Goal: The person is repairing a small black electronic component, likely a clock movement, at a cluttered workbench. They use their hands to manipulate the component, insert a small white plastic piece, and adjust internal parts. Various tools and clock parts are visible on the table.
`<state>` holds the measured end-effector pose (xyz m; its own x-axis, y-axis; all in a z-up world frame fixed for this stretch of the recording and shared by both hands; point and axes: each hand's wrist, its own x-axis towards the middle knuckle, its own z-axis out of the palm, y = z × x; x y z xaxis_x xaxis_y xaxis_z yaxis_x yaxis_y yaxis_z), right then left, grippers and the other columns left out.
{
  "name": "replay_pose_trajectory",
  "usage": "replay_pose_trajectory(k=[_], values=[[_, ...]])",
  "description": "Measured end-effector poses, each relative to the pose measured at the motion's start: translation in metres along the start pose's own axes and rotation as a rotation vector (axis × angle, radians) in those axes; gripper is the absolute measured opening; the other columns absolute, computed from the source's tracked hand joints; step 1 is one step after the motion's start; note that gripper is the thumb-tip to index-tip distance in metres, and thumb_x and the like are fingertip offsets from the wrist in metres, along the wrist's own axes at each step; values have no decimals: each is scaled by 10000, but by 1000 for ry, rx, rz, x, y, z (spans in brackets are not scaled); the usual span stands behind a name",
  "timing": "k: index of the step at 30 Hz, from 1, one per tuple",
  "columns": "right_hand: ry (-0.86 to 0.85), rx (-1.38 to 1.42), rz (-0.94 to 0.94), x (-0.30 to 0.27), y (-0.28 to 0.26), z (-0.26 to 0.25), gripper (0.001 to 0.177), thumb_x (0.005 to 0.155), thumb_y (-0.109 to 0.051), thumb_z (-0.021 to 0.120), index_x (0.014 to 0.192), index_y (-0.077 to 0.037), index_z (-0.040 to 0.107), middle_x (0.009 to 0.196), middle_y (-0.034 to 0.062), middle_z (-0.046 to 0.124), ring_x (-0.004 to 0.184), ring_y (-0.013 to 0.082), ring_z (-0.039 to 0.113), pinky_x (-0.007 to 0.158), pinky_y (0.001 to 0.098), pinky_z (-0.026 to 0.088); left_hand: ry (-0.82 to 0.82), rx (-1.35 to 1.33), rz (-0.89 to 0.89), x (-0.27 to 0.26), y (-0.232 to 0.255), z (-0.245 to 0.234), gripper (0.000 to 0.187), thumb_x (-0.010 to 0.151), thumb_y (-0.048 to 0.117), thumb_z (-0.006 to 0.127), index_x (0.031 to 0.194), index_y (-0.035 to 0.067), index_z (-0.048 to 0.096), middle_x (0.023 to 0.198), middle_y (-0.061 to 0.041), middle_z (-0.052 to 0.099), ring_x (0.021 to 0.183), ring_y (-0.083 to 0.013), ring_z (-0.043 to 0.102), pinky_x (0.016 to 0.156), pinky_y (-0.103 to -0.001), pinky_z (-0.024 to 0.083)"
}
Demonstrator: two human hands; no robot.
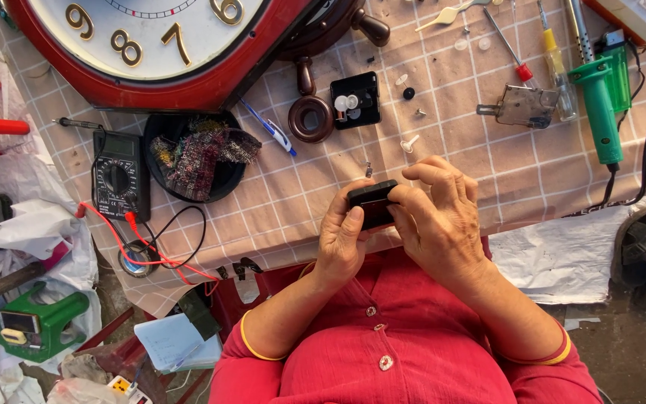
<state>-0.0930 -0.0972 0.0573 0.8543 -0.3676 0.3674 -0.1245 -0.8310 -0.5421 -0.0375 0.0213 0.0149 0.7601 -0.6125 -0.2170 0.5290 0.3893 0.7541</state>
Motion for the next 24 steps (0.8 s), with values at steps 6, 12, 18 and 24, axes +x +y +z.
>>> replay_pose_trajectory(k=[6,12,18,24], values=[[28,-98,-83,0,-1,2,158,781,-269,629,900,-170,600,1061,72,487,1058,286,486,861,359,315,51,-60,-68,2,3,3,318,907,151,387,1175,-11,438,1035,-184,552,882,-214,596,731,-330,541],[53,-201,-173,1,0,9,185,744,-203,667,917,-169,610,1085,110,499,1056,294,490,861,357,325,43,-84,-122,3,8,6,354,914,176,370,1211,-9,420,1058,-186,540,882,-218,602,727,-326,552],[82,-208,-164,3,1,7,76,823,-222,600,874,-170,621,1067,102,511,1036,283,504,845,350,330,-17,-115,-155,2,5,-1,436,926,263,337,1258,-16,388,1104,-186,519,940,-239,573,779,-393,521],[137,-200,-213,-3,2,6,95,818,-216,611,880,-144,608,1049,106,524,994,283,523,829,350,328,-55,-191,-216,2,11,-3,446,929,251,335,1292,-8,356,1142,-207,505,941,-250,585,790,-383,520]])
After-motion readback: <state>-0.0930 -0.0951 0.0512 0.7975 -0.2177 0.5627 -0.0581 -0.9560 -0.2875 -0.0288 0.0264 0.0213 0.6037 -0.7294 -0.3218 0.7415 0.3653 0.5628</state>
